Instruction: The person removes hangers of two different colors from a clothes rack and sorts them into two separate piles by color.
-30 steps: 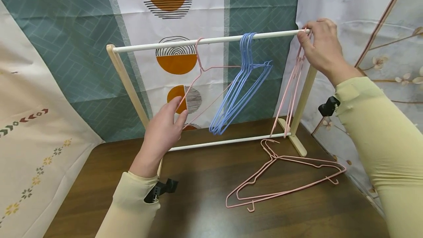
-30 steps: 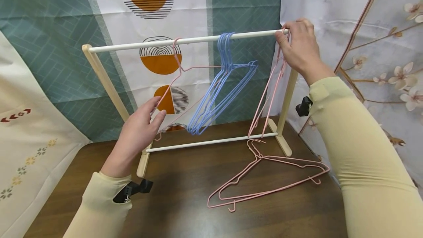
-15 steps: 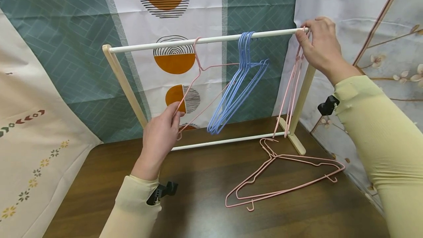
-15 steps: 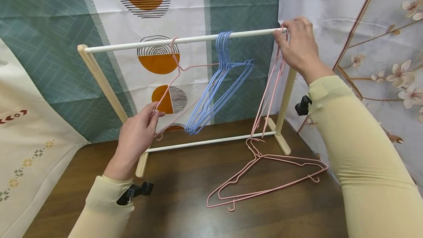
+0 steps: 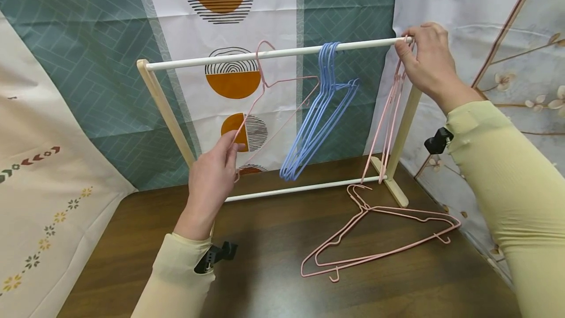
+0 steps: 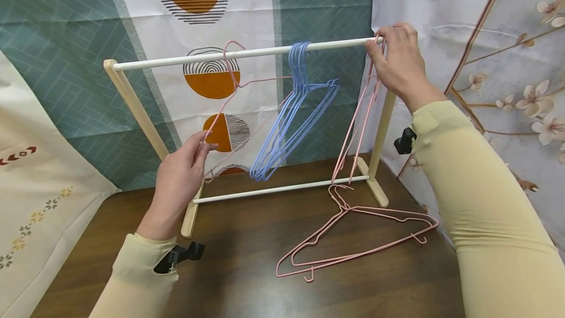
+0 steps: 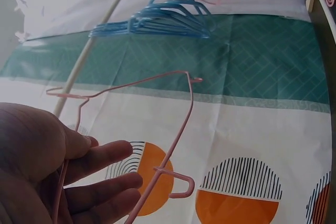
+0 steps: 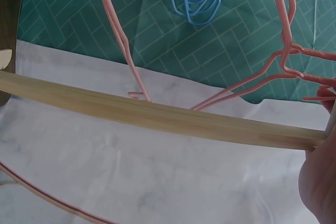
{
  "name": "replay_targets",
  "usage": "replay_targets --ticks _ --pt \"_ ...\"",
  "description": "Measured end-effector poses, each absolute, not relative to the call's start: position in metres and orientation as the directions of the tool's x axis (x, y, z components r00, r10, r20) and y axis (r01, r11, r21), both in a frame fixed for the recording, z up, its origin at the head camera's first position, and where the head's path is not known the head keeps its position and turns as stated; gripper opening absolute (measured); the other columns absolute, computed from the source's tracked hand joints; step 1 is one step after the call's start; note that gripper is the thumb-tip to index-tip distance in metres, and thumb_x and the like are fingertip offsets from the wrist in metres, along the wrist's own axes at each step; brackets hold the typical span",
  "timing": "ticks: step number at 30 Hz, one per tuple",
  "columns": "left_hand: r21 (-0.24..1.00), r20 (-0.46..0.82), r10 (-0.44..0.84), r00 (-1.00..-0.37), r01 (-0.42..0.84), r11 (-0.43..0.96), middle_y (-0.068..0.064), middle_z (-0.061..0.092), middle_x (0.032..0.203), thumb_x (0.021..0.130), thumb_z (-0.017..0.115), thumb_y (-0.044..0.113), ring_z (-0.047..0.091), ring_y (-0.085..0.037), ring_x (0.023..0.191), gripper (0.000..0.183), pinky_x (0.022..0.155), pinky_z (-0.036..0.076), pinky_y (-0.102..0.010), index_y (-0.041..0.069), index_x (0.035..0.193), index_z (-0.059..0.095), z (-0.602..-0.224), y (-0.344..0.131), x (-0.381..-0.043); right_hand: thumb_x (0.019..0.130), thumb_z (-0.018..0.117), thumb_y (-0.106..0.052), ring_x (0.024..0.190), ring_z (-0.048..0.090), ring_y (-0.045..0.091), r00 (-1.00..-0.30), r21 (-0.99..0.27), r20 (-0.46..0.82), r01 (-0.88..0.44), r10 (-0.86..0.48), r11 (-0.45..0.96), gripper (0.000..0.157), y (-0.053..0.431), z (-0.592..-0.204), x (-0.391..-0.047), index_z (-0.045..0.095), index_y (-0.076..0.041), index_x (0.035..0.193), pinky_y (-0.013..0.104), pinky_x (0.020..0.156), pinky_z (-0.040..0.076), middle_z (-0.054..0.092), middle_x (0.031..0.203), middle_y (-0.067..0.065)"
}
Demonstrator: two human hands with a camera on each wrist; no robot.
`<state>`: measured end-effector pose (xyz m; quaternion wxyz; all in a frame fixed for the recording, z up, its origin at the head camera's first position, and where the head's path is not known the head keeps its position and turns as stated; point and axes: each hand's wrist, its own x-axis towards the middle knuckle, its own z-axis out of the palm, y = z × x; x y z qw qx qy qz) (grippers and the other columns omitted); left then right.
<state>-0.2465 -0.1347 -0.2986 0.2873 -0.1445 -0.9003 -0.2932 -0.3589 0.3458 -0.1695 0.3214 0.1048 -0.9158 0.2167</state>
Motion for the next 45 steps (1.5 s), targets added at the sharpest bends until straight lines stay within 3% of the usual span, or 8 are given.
replay_targets --ticks 10,16,22,25,29,32,41,45 --pt "0.448 0.647 0.050 -0.761 0.433 0.782 -0.005 0.082 0.119 0.117 0.057 0.018 0.050 -0.028 0.053 0.034 0.049 0.036 -0.044 0.016 0.149 0.068 -0.296 -0.144 -0.235 0.119 0.040 -0.042 0.165 0.016 0.033 -0.763 -0.326 0.644 -0.339 -0.055 0.882 0.056 0.344 -0.169 -0.360 0.050 0.004 0.151 0.052 0.134 0.016 0.049 0.156 0.028" --pt "0.450 0.661 0.046 -0.749 0.445 0.774 -0.005 0.082 0.121 0.116 0.058 0.017 0.055 -0.025 0.059 0.035 0.053 0.040 -0.042 0.016 0.150 0.067 -0.297 -0.150 -0.224 0.118 0.041 -0.040 0.163 0.017 0.033 -0.761 -0.340 0.647 -0.342 -0.046 0.876 0.055 0.345 -0.169 -0.360 0.051 0.004 0.149 0.052 0.133 0.017 0.050 0.153 0.028" --pt "0.468 0.671 0.034 -0.740 0.459 0.755 -0.005 0.083 0.119 0.115 0.061 0.013 0.046 -0.021 0.055 0.038 0.052 0.037 -0.039 0.016 0.152 0.066 -0.303 -0.157 -0.213 0.119 0.041 -0.041 0.164 0.016 0.033 -0.763 -0.341 0.644 -0.343 -0.048 0.875 0.055 0.345 -0.169 -0.358 0.051 0.003 0.150 0.053 0.133 0.017 0.050 0.154 0.027" --pt "0.478 0.670 0.025 -0.742 0.457 0.750 -0.005 0.083 0.119 0.114 0.063 0.013 0.055 -0.023 0.060 0.039 0.054 0.039 -0.039 0.016 0.153 0.066 -0.307 -0.160 -0.209 0.119 0.041 -0.040 0.163 0.017 0.033 -0.759 -0.337 0.649 -0.348 -0.052 0.875 0.055 0.344 -0.169 -0.359 0.051 0.003 0.150 0.051 0.133 0.017 0.051 0.152 0.027" --pt "0.485 0.669 0.021 -0.743 0.458 0.745 -0.006 0.083 0.118 0.114 0.063 0.012 0.076 -0.029 0.082 0.040 0.060 0.045 -0.043 0.017 0.153 0.066 -0.311 -0.164 -0.204 0.119 0.042 -0.039 0.162 0.019 0.034 -0.748 -0.330 0.661 -0.354 -0.052 0.875 0.053 0.344 -0.170 -0.359 0.052 0.004 0.148 0.050 0.133 0.018 0.052 0.150 0.028" --pt "0.489 0.667 0.020 -0.745 0.458 0.742 -0.007 0.083 0.116 0.113 0.063 0.011 0.080 -0.030 0.095 0.040 0.062 0.050 -0.045 0.016 0.153 0.066 -0.315 -0.167 -0.200 0.118 0.043 -0.039 0.162 0.020 0.034 -0.745 -0.333 0.665 -0.355 -0.049 0.874 0.053 0.344 -0.171 -0.360 0.053 0.004 0.148 0.051 0.133 0.018 0.052 0.149 0.028" --pt "0.533 0.613 0.027 -0.790 0.438 0.724 -0.009 0.083 0.116 0.114 0.061 0.009 0.082 -0.028 0.091 0.040 0.073 0.061 -0.054 0.016 0.153 0.064 -0.329 -0.176 -0.191 0.118 0.043 -0.039 0.162 0.019 0.034 -0.744 -0.340 0.667 -0.352 -0.040 0.872 0.053 0.344 -0.172 -0.361 0.053 0.004 0.147 0.051 0.132 0.019 0.051 0.151 0.028" --pt "0.565 0.564 0.021 -0.825 0.405 0.719 -0.009 0.083 0.115 0.114 0.061 0.010 0.082 -0.025 0.088 0.040 0.075 0.062 -0.053 0.018 0.154 0.064 -0.335 -0.178 -0.189 0.118 0.043 -0.039 0.162 0.020 0.035 -0.742 -0.339 0.669 -0.353 -0.040 0.872 0.053 0.344 -0.171 -0.360 0.053 0.004 0.147 0.051 0.132 0.019 0.051 0.151 0.028"
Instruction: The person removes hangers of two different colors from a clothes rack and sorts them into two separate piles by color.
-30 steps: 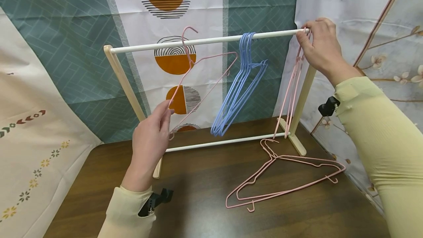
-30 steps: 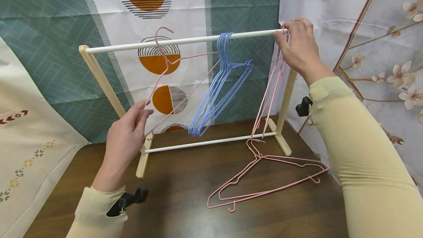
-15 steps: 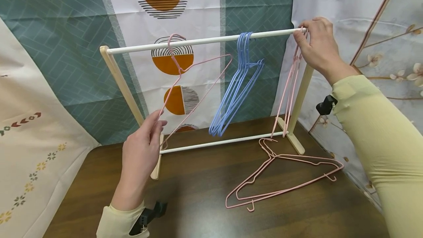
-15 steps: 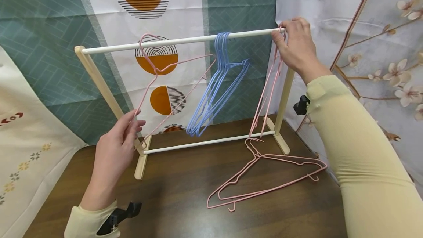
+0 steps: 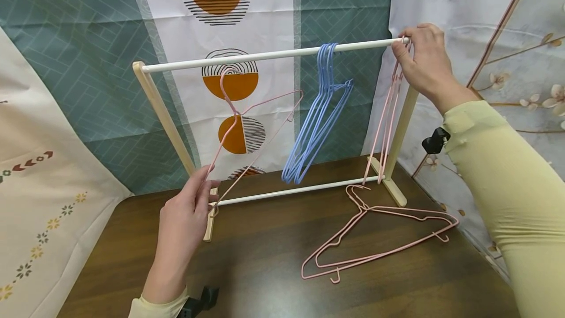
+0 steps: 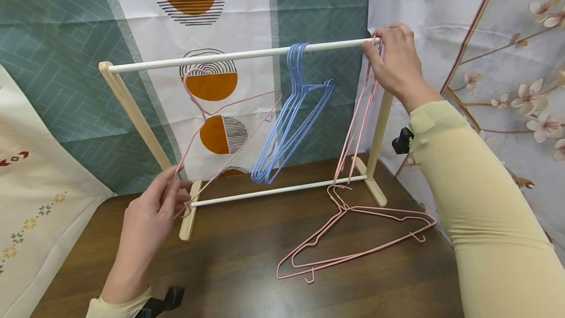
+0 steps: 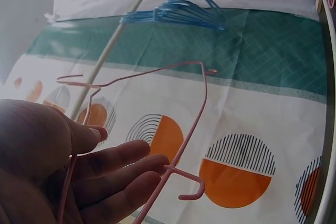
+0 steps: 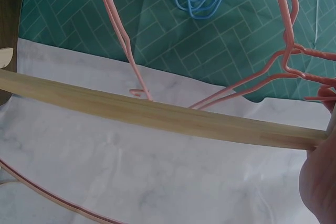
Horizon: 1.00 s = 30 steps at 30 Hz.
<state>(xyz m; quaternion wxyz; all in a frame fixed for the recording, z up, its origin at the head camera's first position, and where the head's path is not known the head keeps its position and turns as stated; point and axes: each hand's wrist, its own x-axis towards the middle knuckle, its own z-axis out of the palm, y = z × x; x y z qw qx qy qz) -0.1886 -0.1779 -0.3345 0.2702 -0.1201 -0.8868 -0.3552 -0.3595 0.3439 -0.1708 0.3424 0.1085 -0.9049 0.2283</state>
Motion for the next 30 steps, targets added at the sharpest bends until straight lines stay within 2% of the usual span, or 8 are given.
replay_targets --ticks 5,8,14,17,23,30 --pt "0.605 0.506 0.008 -0.862 0.362 0.709 -0.007 0.082 0.115 0.115 0.062 0.013 0.081 -0.023 0.087 0.041 0.078 0.062 -0.047 0.020 0.156 0.063 -0.341 -0.179 -0.185 0.118 0.042 -0.038 0.162 0.020 0.035 -0.742 -0.337 0.669 -0.353 -0.042 0.873 0.053 0.343 -0.170 -0.358 0.053 0.004 0.148 0.051 0.132 0.018 0.050 0.151 0.029" --pt "0.616 0.480 0.010 -0.877 0.344 0.709 -0.007 0.082 0.116 0.115 0.060 0.012 0.081 -0.023 0.087 0.042 0.080 0.063 -0.048 0.020 0.157 0.062 -0.345 -0.181 -0.185 0.118 0.042 -0.039 0.162 0.020 0.035 -0.744 -0.336 0.667 -0.351 -0.042 0.874 0.053 0.343 -0.169 -0.358 0.053 0.004 0.148 0.051 0.132 0.018 0.050 0.152 0.028" --pt "0.614 0.438 0.016 -0.899 0.312 0.726 -0.007 0.082 0.120 0.117 0.056 0.015 0.082 -0.024 0.088 0.042 0.077 0.058 -0.050 0.022 0.159 0.057 -0.354 -0.184 -0.186 0.117 0.042 -0.039 0.162 0.020 0.035 -0.742 -0.330 0.669 -0.351 -0.045 0.876 0.053 0.343 -0.170 -0.360 0.053 0.004 0.148 0.051 0.132 0.018 0.051 0.152 0.029" --pt "0.613 0.426 0.017 -0.905 0.302 0.730 -0.006 0.081 0.123 0.118 0.055 0.017 0.082 -0.022 0.087 0.041 0.076 0.059 -0.052 0.024 0.159 0.056 -0.358 -0.185 -0.187 0.117 0.042 -0.039 0.162 0.020 0.035 -0.740 -0.329 0.671 -0.352 -0.045 0.876 0.053 0.344 -0.171 -0.360 0.053 0.004 0.148 0.051 0.133 0.018 0.051 0.152 0.029" --pt "0.594 0.406 0.024 -0.913 0.284 0.752 -0.003 0.081 0.122 0.118 0.056 0.019 0.081 -0.019 0.081 0.039 0.071 0.056 -0.047 0.024 0.156 0.058 -0.364 -0.184 -0.191 0.117 0.043 -0.038 0.162 0.020 0.035 -0.742 -0.333 0.669 -0.350 -0.042 0.876 0.053 0.344 -0.171 -0.359 0.053 0.004 0.147 0.050 0.133 0.017 0.051 0.151 0.029" --pt "0.588 0.389 0.039 -0.920 0.281 0.759 -0.003 0.082 0.115 0.117 0.057 0.016 0.081 -0.019 0.078 0.040 0.076 0.060 -0.054 0.020 0.157 0.058 -0.373 -0.183 -0.197 0.118 0.043 -0.038 0.162 0.020 0.035 -0.742 -0.330 0.669 -0.347 -0.041 0.878 0.052 0.344 -0.171 -0.359 0.053 0.004 0.147 0.050 0.133 0.018 0.052 0.150 0.029"
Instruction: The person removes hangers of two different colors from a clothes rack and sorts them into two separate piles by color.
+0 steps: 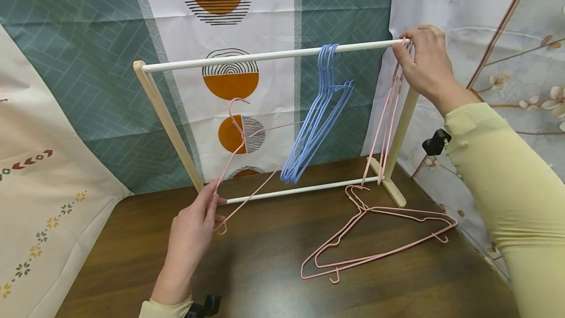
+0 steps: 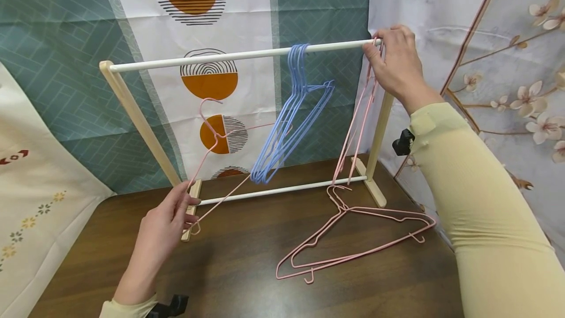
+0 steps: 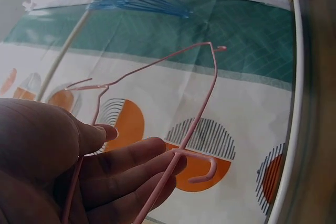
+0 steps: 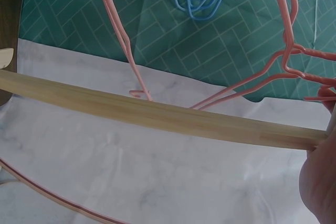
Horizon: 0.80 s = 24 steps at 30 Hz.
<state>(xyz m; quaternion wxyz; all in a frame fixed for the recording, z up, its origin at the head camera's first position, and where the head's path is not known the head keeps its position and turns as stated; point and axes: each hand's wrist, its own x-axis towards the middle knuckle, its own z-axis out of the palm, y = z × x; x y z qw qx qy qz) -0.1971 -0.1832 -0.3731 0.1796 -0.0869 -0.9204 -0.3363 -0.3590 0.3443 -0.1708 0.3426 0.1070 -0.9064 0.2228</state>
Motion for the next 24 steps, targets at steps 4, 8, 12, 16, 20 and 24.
replay_targets --ticks 4,8,12,16,20,24 --pt "0.604 0.365 0.039 -0.930 0.269 0.751 -0.001 0.081 0.109 0.117 0.056 0.016 0.081 -0.018 0.077 0.038 0.078 0.061 -0.056 0.022 0.155 0.059 -0.379 -0.183 -0.201 0.118 0.043 -0.038 0.162 0.020 0.035 -0.744 -0.331 0.667 -0.347 -0.043 0.877 0.052 0.342 -0.170 -0.359 0.053 0.004 0.147 0.051 0.133 0.018 0.051 0.152 0.029" --pt "0.612 0.335 0.041 -0.941 0.250 0.750 0.000 0.080 0.103 0.118 0.055 0.019 0.080 -0.016 0.074 0.037 0.073 0.059 -0.052 0.023 0.154 0.059 -0.384 -0.182 -0.206 0.118 0.043 -0.037 0.162 0.019 0.035 -0.745 -0.335 0.666 -0.347 -0.040 0.876 0.052 0.342 -0.170 -0.357 0.053 0.005 0.146 0.051 0.133 0.018 0.050 0.152 0.029" --pt "0.610 0.308 0.059 -0.950 0.244 0.754 -0.001 0.079 0.098 0.118 0.055 0.019 0.078 -0.015 0.072 0.038 0.068 0.055 -0.046 0.020 0.155 0.058 -0.387 -0.179 -0.210 0.118 0.043 -0.037 0.162 0.020 0.036 -0.740 -0.334 0.671 -0.350 -0.039 0.875 0.051 0.342 -0.170 -0.357 0.053 0.005 0.146 0.051 0.133 0.018 0.051 0.151 0.029" --pt "0.615 0.292 0.078 -0.953 0.249 0.748 -0.002 0.077 0.094 0.118 0.054 0.018 0.077 -0.015 0.069 0.036 0.066 0.054 -0.044 0.018 0.154 0.059 -0.393 -0.175 -0.213 0.118 0.043 -0.037 0.161 0.020 0.036 -0.739 -0.334 0.673 -0.354 -0.042 0.874 0.051 0.343 -0.170 -0.358 0.053 0.004 0.146 0.051 0.133 0.018 0.052 0.150 0.029" --pt "0.633 0.278 0.090 -0.956 0.253 0.732 -0.003 0.077 0.092 0.118 0.054 0.017 0.076 -0.015 0.065 0.035 0.066 0.055 -0.043 0.018 0.152 0.061 -0.399 -0.171 -0.215 0.118 0.043 -0.037 0.162 0.020 0.035 -0.740 -0.334 0.672 -0.354 -0.043 0.874 0.051 0.343 -0.171 -0.358 0.053 0.004 0.146 0.049 0.133 0.017 0.052 0.150 0.029" --pt "0.651 0.260 0.103 -0.960 0.253 0.716 -0.001 0.077 0.091 0.117 0.056 0.015 0.075 -0.014 0.062 0.035 0.065 0.056 -0.041 0.017 0.152 0.062 -0.404 -0.167 -0.217 0.118 0.043 -0.037 0.162 0.020 0.035 -0.737 -0.329 0.675 -0.353 -0.043 0.876 0.051 0.343 -0.171 -0.357 0.053 0.004 0.147 0.049 0.133 0.017 0.052 0.149 0.029"
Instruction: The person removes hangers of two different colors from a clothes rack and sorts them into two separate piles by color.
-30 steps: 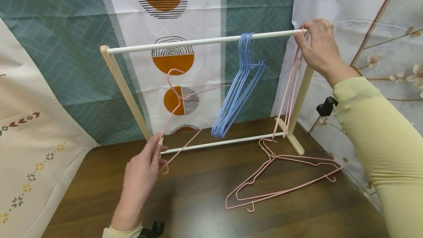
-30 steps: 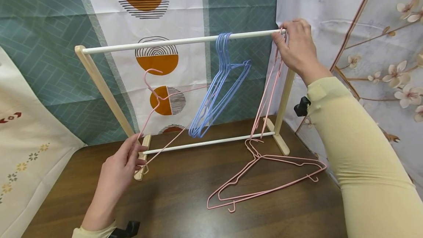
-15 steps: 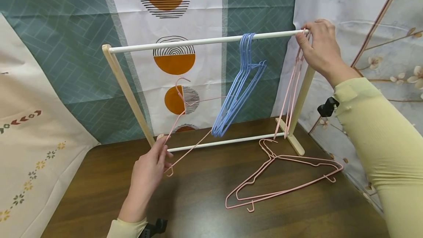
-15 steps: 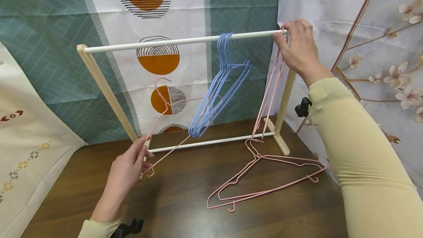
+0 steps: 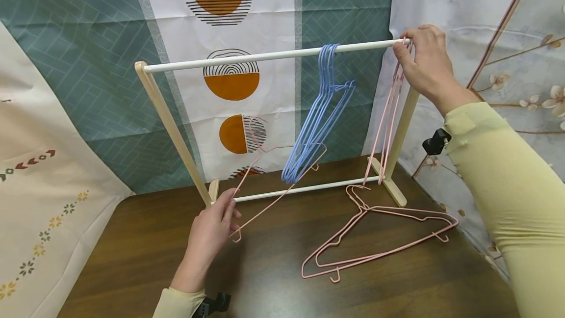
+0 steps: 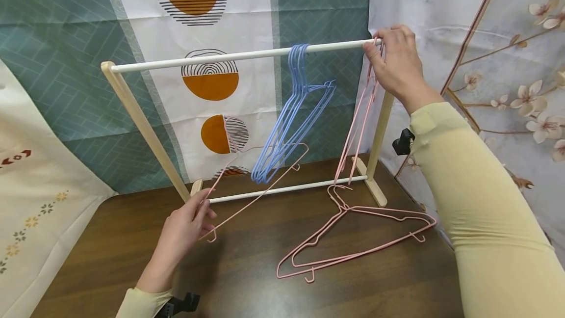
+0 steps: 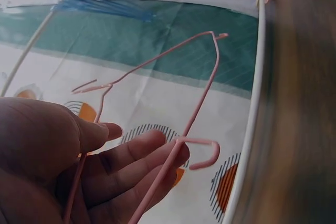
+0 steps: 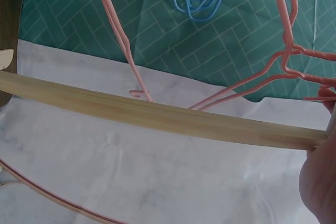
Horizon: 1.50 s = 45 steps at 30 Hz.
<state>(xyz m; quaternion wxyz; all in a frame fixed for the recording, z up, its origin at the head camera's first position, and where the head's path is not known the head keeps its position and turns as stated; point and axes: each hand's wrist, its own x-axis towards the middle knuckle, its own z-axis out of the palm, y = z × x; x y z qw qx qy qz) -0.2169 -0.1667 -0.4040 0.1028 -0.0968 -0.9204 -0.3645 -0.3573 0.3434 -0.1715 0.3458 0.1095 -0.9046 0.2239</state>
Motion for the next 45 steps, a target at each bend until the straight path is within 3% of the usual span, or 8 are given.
replay_targets --ticks 8,34,45 --pt "0.777 0.144 0.112 -0.983 0.182 0.602 -0.004 0.074 0.089 0.116 0.059 0.013 0.074 -0.020 0.058 0.036 0.056 0.061 -0.031 0.014 0.152 0.062 -0.415 -0.152 -0.220 0.118 0.042 -0.038 0.162 0.019 0.036 -0.740 -0.333 0.672 -0.351 -0.040 0.875 0.052 0.345 -0.172 -0.355 0.052 0.004 0.147 0.052 0.132 0.019 0.051 0.151 0.029" --pt "0.806 0.099 0.266 -0.959 0.234 0.543 0.001 0.072 0.083 0.117 0.056 0.013 0.069 -0.014 0.051 0.026 0.049 0.058 -0.032 0.016 0.140 0.068 -0.438 -0.101 -0.226 0.118 0.044 -0.038 0.161 0.022 0.035 -0.725 -0.318 0.687 -0.362 -0.050 0.876 0.052 0.346 -0.173 -0.356 0.054 0.004 0.146 0.046 0.133 0.017 0.054 0.147 0.028" --pt "0.847 0.062 0.330 -0.942 0.224 0.482 -0.009 0.076 0.089 0.118 0.055 0.014 0.071 -0.016 0.052 0.027 0.050 0.060 -0.034 0.014 0.141 0.067 -0.443 -0.072 -0.227 0.118 0.043 -0.040 0.163 0.018 0.032 -0.732 -0.321 0.680 -0.358 -0.050 0.877 0.054 0.344 -0.172 -0.357 0.053 0.004 0.147 0.049 0.133 0.019 0.052 0.150 0.027"
